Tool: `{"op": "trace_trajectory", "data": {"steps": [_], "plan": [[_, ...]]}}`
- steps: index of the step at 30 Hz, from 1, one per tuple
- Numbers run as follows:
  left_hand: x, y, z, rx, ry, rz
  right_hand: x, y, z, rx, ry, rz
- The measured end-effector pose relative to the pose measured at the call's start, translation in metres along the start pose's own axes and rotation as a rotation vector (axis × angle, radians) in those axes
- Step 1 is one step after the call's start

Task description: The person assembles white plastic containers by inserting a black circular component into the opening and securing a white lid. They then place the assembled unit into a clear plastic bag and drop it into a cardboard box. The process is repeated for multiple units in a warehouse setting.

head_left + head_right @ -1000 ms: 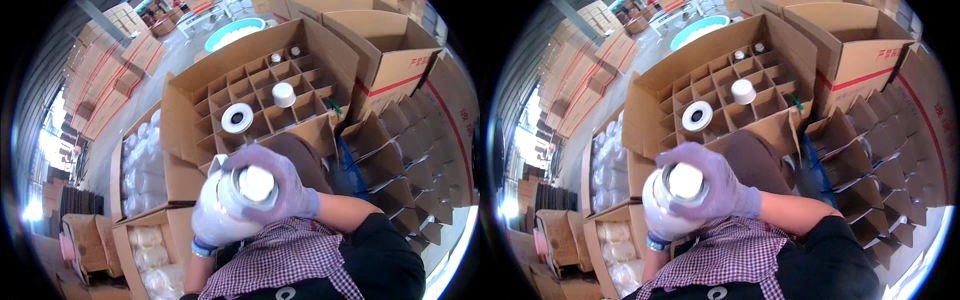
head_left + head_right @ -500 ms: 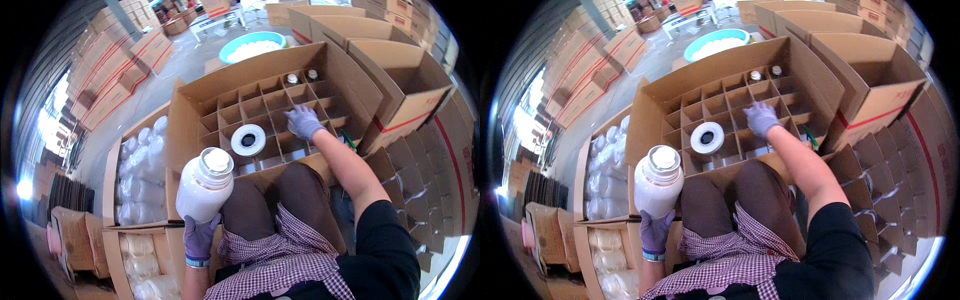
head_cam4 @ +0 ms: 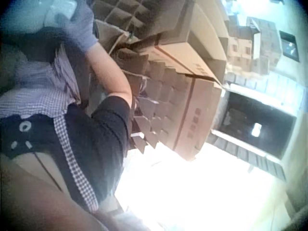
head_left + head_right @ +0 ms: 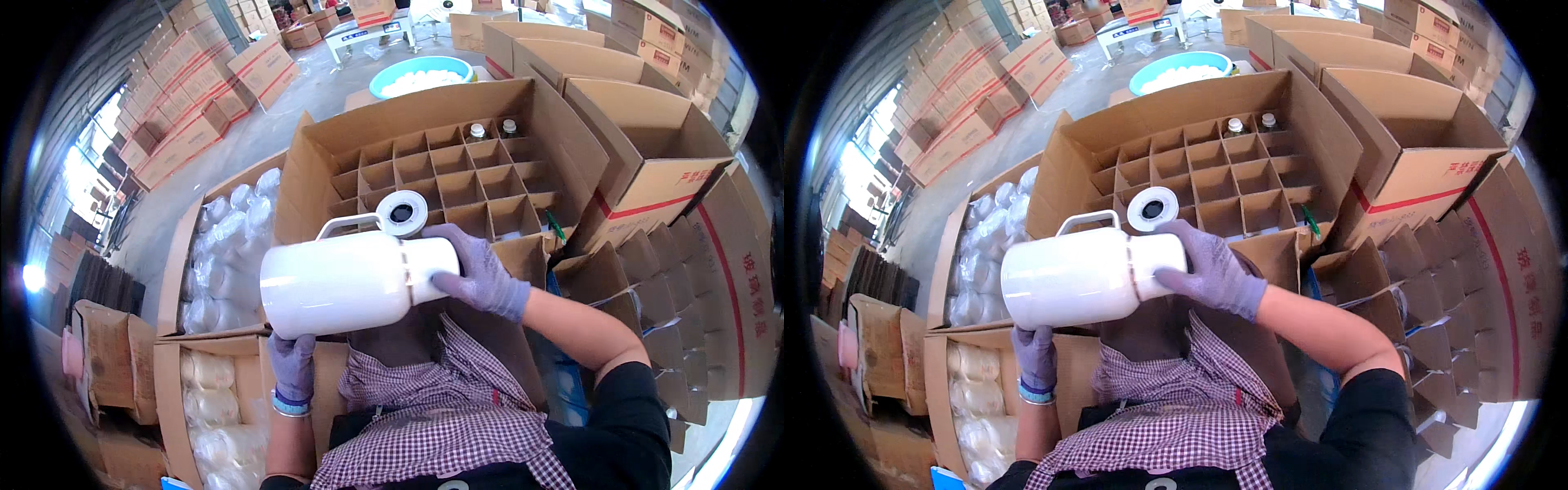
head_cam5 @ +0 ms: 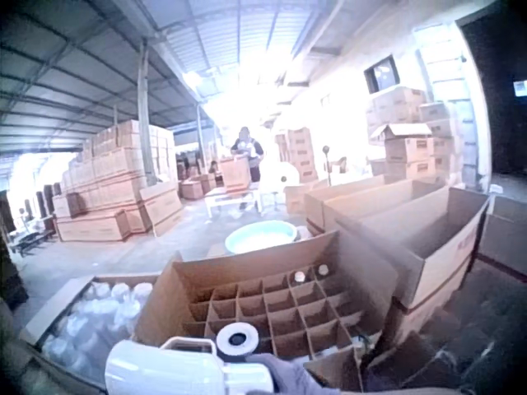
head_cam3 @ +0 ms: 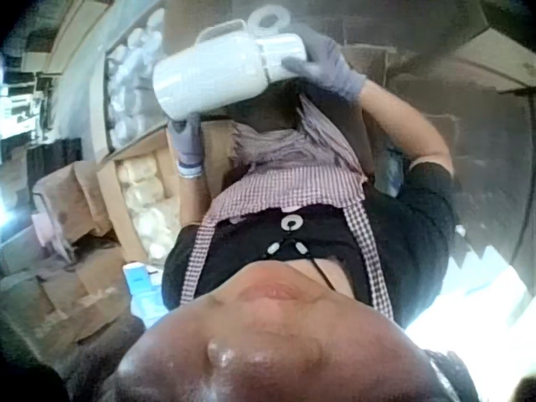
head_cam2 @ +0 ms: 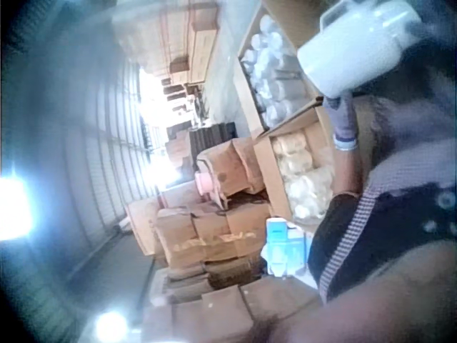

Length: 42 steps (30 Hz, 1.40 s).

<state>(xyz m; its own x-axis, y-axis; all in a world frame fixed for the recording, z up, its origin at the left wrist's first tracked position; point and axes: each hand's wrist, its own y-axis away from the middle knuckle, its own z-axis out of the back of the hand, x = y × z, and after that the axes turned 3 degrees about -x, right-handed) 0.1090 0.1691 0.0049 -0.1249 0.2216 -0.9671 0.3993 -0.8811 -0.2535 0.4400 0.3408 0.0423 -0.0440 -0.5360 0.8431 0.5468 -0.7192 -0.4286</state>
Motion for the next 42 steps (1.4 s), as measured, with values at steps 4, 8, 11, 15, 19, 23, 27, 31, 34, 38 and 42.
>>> {"op": "trace_trajectory", "data": {"steps": [4,8,11,15,19,23,27,31,34,38,42], "plan": [[-0.032,-0.002,0.002,-0.051,-0.266,-0.175,-0.024,0.019,-0.018,0.120,0.414,0.281],[-0.068,-0.023,-0.022,0.206,-0.531,-0.226,-0.075,0.015,-0.021,0.135,0.671,0.201],[-0.110,-0.032,-0.076,0.686,-1.022,-0.395,-0.098,-0.033,-0.021,-0.123,0.553,-0.109],[-0.055,-0.044,-0.131,0.841,-0.997,-0.332,-0.145,-0.096,-0.052,0.182,0.985,-0.018],[-0.057,-0.065,-0.145,0.772,-1.026,-0.191,-0.207,-0.114,-0.045,0.241,0.988,0.027],[-0.020,-0.088,-0.106,0.185,-0.608,-0.275,-0.176,-0.133,-0.026,0.129,-0.132,-0.217],[0.017,-0.130,-0.087,0.256,0.256,0.198,-0.062,-0.120,-0.013,0.300,-0.534,-0.353],[-0.022,-0.128,-0.105,0.480,0.663,0.464,-0.007,-0.115,-0.024,-0.155,-0.021,0.055],[-0.035,-0.120,-0.123,0.373,0.525,0.215,0.019,-0.115,-0.015,-0.257,0.540,0.619],[-0.041,-0.103,-0.131,0.263,0.068,-0.041,0.018,-0.107,-0.014,-0.152,0.390,0.395],[-0.048,-0.100,-0.143,0.078,-0.874,-0.894,0.011,-0.096,-0.031,-0.141,-0.049,0.249]]}}
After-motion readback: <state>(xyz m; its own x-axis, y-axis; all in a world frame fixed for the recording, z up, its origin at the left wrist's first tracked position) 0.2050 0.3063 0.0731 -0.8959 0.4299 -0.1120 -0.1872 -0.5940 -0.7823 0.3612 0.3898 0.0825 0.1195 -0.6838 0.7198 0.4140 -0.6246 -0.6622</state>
